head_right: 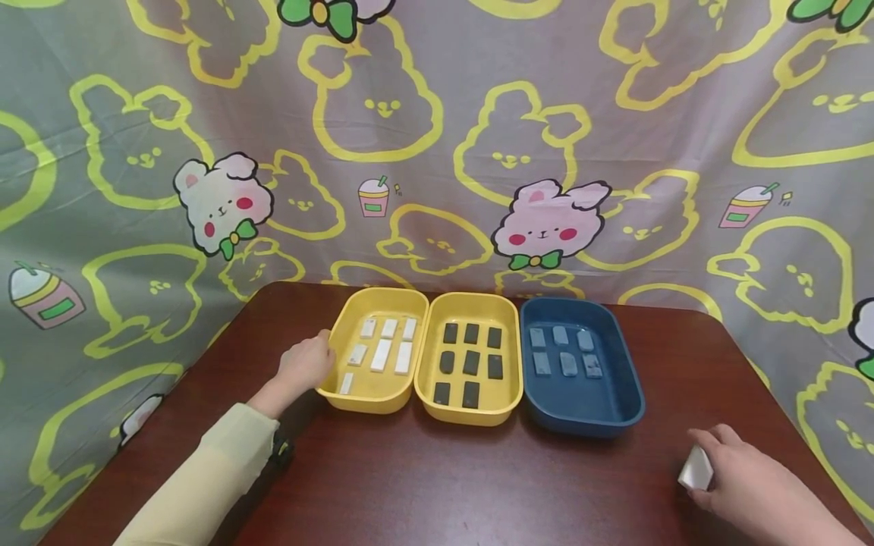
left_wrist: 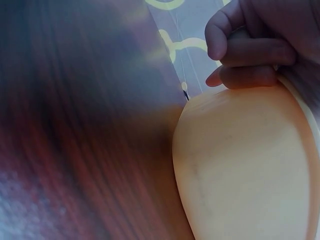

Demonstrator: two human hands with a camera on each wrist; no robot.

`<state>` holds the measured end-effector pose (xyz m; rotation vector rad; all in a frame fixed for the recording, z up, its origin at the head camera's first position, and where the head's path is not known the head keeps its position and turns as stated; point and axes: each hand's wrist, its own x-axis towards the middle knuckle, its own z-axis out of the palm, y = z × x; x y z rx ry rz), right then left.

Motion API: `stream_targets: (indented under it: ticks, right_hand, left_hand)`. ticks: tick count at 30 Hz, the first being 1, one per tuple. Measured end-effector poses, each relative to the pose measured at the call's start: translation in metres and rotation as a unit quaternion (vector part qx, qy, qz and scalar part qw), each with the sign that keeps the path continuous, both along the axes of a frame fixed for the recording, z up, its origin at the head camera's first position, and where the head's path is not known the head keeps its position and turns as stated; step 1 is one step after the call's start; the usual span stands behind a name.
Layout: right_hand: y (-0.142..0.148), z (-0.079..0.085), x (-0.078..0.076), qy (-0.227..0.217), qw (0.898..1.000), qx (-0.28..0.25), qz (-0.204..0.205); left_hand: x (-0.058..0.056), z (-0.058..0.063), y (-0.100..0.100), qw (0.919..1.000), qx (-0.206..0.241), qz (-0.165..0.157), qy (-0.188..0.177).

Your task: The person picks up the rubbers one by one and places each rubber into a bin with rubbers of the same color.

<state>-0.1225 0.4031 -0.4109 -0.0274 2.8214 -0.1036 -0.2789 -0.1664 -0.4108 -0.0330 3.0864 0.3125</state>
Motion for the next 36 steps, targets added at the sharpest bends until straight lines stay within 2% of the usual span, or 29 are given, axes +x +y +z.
stream_targets:
  ticks: [4, 6, 11, 17, 20, 25, 36]
  right_hand:
    - [-0.028, 0.025, -0.013, 0.089, 0.995, -0.037, 0.03]
    - [-0.044, 0.036, -0.021, 0.117, 0.99, -0.058, 0.046]
    - [-0.092, 0.058, -0.039, 0.144, 0.979, -0.106, 0.1]
    - [-0.147, 0.077, -0.056, 0.184, 0.961, -0.123, 0.167]
    - [-0.171, 0.081, -0.064, 0.196, 0.954, -0.125, 0.191]
    - [-0.206, 0.084, -0.071, 0.179, 0.951, -0.141, 0.209]
    - [-0.26, 0.075, -0.087, 0.18, 0.938, -0.148, 0.258]
  left_hand:
    - [0.0, 0.0, 0.0, 1.0, 0.003, 0.0, 0.0]
    - [0.001, 0.0, 0.0, 1.0, 0.005, 0.001, 0.0]
    - [0.003, -0.002, -0.001, 0.9999, 0.012, 0.006, -0.008]
    - [0.002, -0.002, 0.0, 0.9998, 0.016, 0.006, -0.005]
    - [0.001, -0.002, -0.001, 0.9999, 0.014, 0.003, 0.002]
    - [0.0, -0.001, -0.001, 0.9999, 0.013, 0.004, 0.002]
    - [0.001, 0.002, 0.001, 0.9997, 0.019, 0.012, -0.006]
